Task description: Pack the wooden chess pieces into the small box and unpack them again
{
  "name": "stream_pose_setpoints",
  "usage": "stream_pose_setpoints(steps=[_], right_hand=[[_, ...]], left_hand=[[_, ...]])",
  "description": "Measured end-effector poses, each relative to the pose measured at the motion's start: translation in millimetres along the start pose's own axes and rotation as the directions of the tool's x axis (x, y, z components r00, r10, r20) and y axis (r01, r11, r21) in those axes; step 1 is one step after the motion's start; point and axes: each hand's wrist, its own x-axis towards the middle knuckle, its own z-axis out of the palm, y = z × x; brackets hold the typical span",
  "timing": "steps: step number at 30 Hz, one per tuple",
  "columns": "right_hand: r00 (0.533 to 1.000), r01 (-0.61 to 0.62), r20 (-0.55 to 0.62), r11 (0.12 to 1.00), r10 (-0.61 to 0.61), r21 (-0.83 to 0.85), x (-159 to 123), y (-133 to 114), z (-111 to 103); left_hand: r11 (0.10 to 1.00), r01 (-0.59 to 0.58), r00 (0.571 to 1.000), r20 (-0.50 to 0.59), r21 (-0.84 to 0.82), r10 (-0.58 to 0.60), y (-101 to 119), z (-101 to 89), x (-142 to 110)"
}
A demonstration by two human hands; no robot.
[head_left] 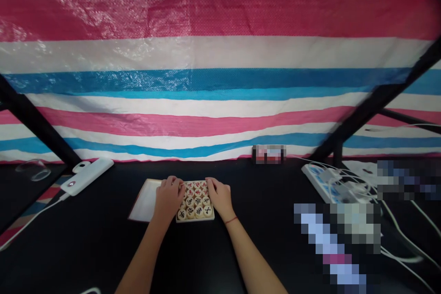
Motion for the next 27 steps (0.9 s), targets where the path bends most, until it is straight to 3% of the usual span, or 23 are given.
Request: stream_pose_setpoints(steps=[5,8,11,14,17,21,24,27], right_hand=[[1.0,0.023,-0.014,1.0,-0.024,-0.013,1,2,2],[0.989,0.052,-0.138,0.999,-0.053,-0.01,-2,0,0],[0.936,0.22,-0.271,0.974,-0.225,-0.048,-9,-11,-5],[0.857,0.464,-0.218,0.883,-0.468,-0.072,-17,-26,-10],[0.825,0.532,-0.195,0.845,-0.531,-0.05,-20,-31,-11],[0.857,0.452,-0.254,0.891,-0.449,-0.05,-10,-12,-12],[0.892,0.239,-0.383,0.97,-0.24,-0.05,3,15,-15],[0.946,0.051,-0.313,0.992,-0.085,-0.115,12,37,-16]], left_hand=[[0.998,-0.038,0.999,-0.009,-0.054,0.038,-1,-0.3,-1],[0.991,-0.039,0.999,-0.037,-0.131,0.034,-1,-1.2,-1],[0.943,-0.043,0.995,-0.104,-0.33,0.009,5,-4.6,0],[0.817,-0.098,0.995,-0.076,-0.568,0.067,19,-11.2,3],[0.747,-0.101,0.992,-0.012,-0.657,0.124,30,-16.5,7],[0.838,-0.122,0.99,-0.131,-0.532,0.06,23,-13.3,14],[0.951,-0.086,0.968,-0.252,-0.296,0.009,5,-6.2,14],[0.991,0.007,0.967,-0.25,-0.137,-0.042,-10,-1.4,8]])
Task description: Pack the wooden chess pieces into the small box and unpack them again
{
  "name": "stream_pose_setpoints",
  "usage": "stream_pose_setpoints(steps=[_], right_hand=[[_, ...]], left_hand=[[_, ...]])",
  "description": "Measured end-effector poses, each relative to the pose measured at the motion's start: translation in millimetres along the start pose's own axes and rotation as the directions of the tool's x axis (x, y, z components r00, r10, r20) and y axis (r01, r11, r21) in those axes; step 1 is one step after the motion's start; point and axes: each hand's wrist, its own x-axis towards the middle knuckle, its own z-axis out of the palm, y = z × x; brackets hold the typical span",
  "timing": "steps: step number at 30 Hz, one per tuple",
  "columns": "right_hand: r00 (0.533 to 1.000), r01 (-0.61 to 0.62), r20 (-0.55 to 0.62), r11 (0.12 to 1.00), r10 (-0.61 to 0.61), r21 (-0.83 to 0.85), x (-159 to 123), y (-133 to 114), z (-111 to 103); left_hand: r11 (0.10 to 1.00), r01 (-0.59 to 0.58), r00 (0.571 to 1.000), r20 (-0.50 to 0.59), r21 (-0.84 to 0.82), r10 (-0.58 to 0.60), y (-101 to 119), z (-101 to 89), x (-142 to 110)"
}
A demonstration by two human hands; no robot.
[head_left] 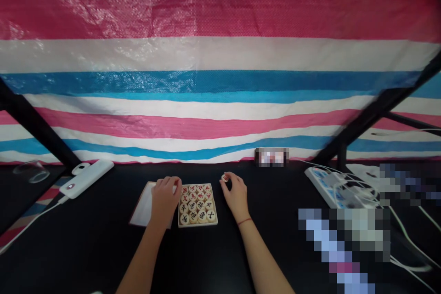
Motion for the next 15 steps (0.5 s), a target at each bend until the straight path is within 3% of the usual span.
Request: stream_pose_setpoints(steps=[3,7,12,15], right_hand=[[0.994,-0.048,0.096,0.994,0.058,-0.102,0,9,4],[0.995,-0.016,0.095,0.994,0.026,-0.105,-3,10,4],[0.997,0.072,-0.032,0.997,-0.072,-0.004,-5,-4,-1],[0.997,0.043,0.051,0.991,-0.049,0.129,-12,-21,-2]], left_hand=[[0.996,0.034,0.996,0.084,0.081,-0.041,-4,-0.3,-7],[0.992,0.041,0.986,0.159,0.116,-0.059,1,1.4,-10],[0.987,0.028,0.989,0.142,0.161,-0.051,7,2.5,-10],[0.978,0.016,0.989,0.14,0.21,-0.046,12,1.5,-11]])
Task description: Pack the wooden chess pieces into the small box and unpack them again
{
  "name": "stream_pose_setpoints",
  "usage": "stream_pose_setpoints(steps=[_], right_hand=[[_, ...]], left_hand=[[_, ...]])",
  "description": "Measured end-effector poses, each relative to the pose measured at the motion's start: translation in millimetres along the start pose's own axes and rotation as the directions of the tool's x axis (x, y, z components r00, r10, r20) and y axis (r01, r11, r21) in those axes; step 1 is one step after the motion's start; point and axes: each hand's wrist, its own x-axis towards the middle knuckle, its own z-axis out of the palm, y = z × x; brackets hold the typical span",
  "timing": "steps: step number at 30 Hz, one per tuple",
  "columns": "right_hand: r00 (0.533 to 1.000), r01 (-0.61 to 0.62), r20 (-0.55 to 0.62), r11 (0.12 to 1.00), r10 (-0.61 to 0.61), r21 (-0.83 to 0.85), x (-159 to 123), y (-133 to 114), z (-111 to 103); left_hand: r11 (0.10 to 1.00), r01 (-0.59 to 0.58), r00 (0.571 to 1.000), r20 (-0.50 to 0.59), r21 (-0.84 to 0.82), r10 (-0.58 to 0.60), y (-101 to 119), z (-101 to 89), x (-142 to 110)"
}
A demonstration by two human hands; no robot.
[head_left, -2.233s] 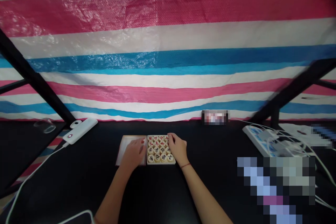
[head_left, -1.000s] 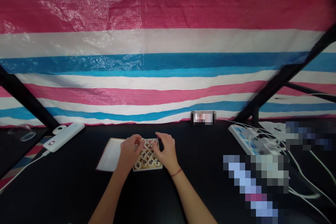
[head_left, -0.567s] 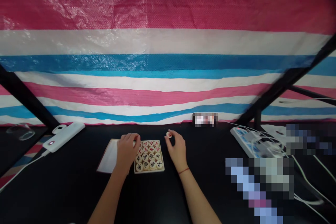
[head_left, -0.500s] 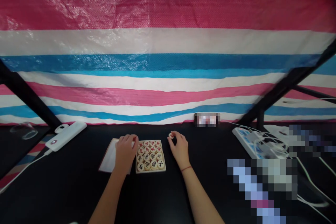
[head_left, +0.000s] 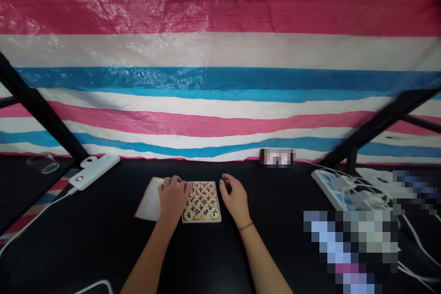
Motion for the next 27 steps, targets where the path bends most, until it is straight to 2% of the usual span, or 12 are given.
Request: stream_pose_setpoints(steps=[3,5,10,15,19,27], right_hand=[[0.989,-0.065,0.134,0.994,0.053,0.084,-6,-15,6],[0.986,-0.07,0.156,0.992,0.053,0.104,-8,-19,9],[0.976,-0.144,0.186,0.978,0.115,0.154,-7,-17,9],[0.978,-0.144,0.176,0.974,0.113,0.176,-7,-18,7],[0.978,-0.136,0.181,0.976,0.104,0.171,-7,-20,7],[0.98,-0.128,0.177,0.976,0.096,0.178,-7,-17,7]], left_hand=[[0.999,0.009,1.0,0.008,0.04,-0.01,6,-0.9,-1],[0.998,0.024,1.0,0.012,0.052,-0.024,9,-0.8,-2],[0.997,0.058,0.998,0.032,0.057,-0.059,13,-1.8,-3],[0.999,0.044,0.993,0.105,0.02,-0.046,14,-4.4,-2],[0.998,0.055,0.994,0.096,-0.006,-0.054,13,-6.2,-1],[0.986,-0.034,0.994,0.097,-0.161,0.05,3,-0.4,0]])
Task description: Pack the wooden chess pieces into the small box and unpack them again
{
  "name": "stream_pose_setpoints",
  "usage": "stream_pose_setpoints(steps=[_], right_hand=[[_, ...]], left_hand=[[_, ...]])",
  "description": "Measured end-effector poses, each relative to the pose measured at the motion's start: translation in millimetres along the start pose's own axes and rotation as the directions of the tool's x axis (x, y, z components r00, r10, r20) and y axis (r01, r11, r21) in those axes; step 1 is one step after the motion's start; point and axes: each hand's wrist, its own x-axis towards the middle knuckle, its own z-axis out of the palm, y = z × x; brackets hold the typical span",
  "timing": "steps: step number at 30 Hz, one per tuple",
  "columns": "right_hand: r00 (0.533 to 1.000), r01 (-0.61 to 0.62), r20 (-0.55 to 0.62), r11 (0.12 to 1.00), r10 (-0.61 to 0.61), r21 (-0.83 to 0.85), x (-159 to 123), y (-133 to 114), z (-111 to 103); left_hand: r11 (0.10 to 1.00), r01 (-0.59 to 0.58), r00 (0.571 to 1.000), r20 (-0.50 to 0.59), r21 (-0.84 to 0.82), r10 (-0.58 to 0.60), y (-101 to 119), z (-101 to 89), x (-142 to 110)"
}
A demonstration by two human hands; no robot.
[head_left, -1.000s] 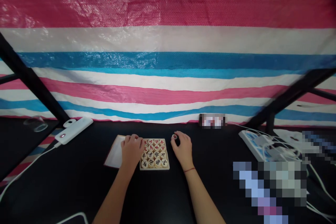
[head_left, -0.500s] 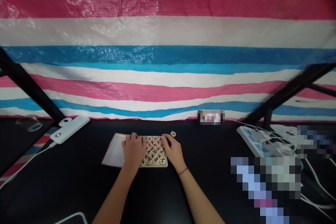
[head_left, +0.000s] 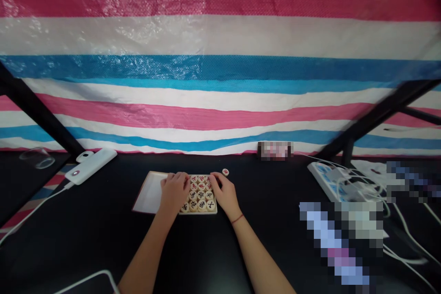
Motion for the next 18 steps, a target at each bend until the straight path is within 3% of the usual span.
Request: stream_pose_setpoints(steps=[3,6,10,15,18], right_hand=[[0.995,0.041,-0.091,0.999,-0.044,-0.03,-2,-3,-2],[0.961,0.228,-0.135,0.969,-0.239,-0.094,-6,-12,-4],[0.89,0.451,-0.04,0.89,-0.454,-0.07,-13,-25,-1],[0.87,0.486,-0.056,0.872,-0.489,-0.063,-15,-31,1],[0.895,0.41,-0.155,0.909,-0.417,-0.078,-9,-23,-6]], left_hand=[[0.987,-0.039,0.995,-0.092,-0.157,0.024,-4,0.8,2],[0.907,-0.074,0.98,-0.201,-0.414,-0.012,1,1.1,3],[0.759,-0.042,0.99,-0.129,-0.65,-0.055,15,4.0,-2],[0.669,0.013,0.994,-0.062,-0.743,-0.088,23,8.4,-6],[0.662,0.022,0.998,-0.023,-0.749,-0.06,20,7.6,-5]])
